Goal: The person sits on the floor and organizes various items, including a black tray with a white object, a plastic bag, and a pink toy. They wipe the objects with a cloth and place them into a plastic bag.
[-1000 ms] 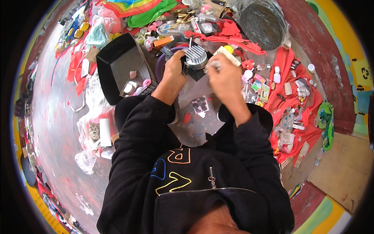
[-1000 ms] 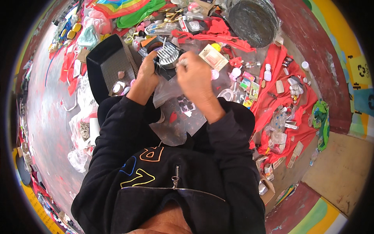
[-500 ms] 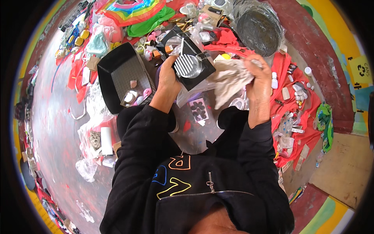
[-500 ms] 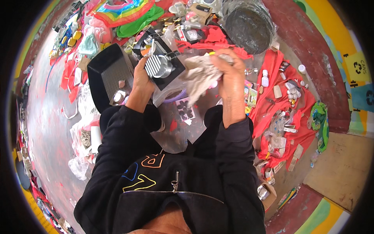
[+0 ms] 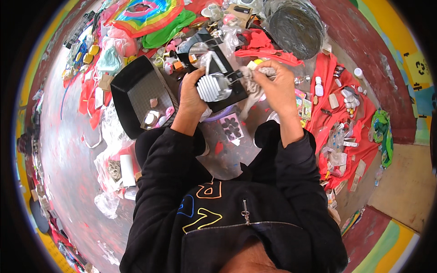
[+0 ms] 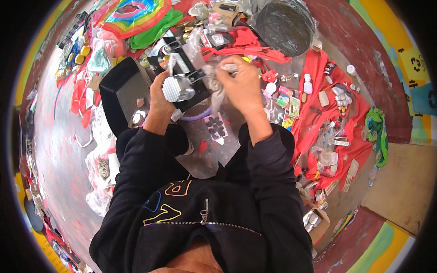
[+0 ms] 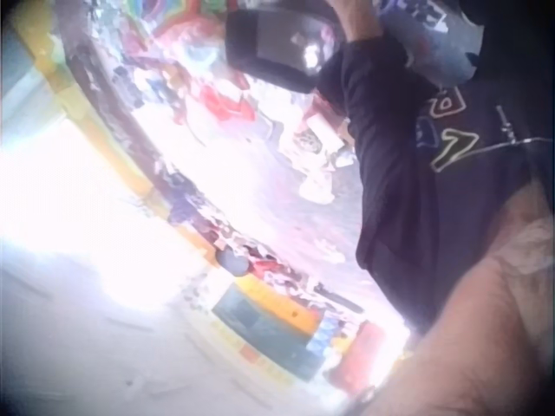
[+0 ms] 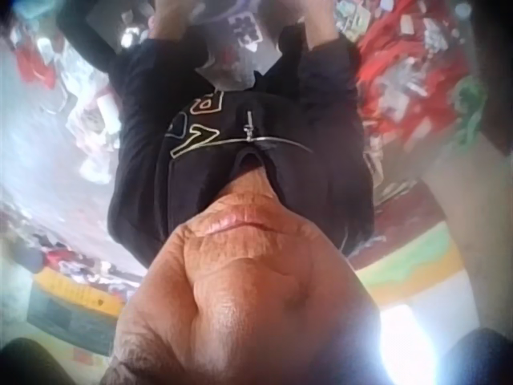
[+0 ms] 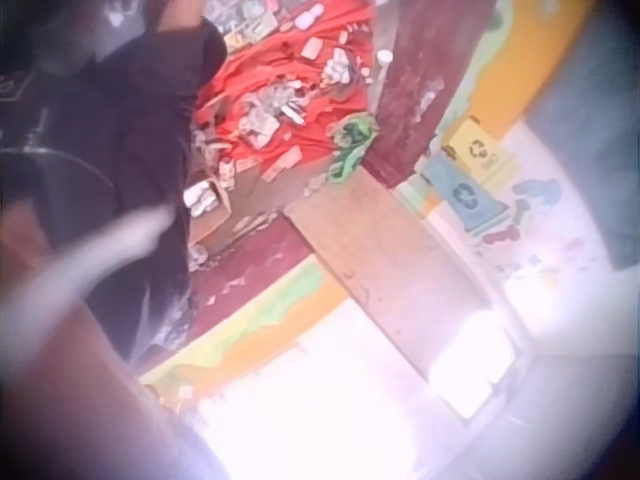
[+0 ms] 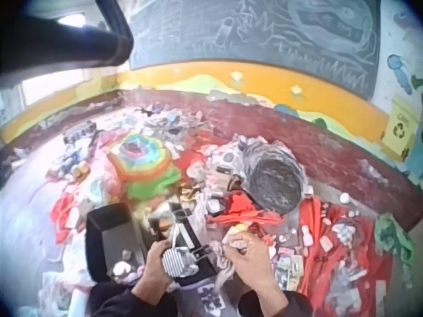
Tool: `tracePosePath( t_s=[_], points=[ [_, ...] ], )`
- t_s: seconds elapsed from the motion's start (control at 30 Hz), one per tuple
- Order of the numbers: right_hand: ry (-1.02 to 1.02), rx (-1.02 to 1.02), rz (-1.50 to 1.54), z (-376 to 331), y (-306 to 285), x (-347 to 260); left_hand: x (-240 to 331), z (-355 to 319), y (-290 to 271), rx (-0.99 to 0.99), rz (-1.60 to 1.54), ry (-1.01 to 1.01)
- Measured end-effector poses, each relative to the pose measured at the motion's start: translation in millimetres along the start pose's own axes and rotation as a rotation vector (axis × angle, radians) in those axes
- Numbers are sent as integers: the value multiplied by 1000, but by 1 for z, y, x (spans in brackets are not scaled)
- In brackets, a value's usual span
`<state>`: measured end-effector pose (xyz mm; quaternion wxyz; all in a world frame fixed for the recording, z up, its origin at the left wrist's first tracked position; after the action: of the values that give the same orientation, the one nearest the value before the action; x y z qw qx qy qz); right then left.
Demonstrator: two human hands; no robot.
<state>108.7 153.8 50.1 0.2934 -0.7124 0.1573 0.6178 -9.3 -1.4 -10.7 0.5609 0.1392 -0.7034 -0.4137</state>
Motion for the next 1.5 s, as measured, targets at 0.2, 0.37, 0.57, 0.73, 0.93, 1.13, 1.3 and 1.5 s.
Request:
tracePosePath(
  t_s=[0.2,0.37,0.57,0.73,0.93,1.13,1.3,1.5],
  points=[
    [175,40,513,8,-12,-1,15,-5,14,42,-66,-86],
    [-14,-102,170,-7,5,-11,7,-5,15,-53,17,-28],
    [101,168,-157,19,-32,10,6,-4,17,-87,178,12],
    [202,-3,295,23,-50,9,1,-6,17,-242,446,-46],
    [101,-83,-35,25,-26,4,1,-15,24,-455,514,-146],
    [345,-303,-44,23,-26,8,3,-17,19,-488,572,-209],
    [361,-287,-68,35,-38,31,4,-11,15,-594,695,-263],
    [267,-493,-247,21,-31,10,14,-18,19,-624,724,-288]
  ],
)
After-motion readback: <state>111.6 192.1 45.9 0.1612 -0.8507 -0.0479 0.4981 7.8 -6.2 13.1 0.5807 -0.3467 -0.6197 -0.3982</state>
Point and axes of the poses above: each hand's wrist, its own z-axis towards the middle knuckle, its own y-axis out of the palm, x = y × z, the point moved 1 cm from there along z, towards the middle knuckle, and after that the axes turned 15 degrees about y, right-handed, at the moved point
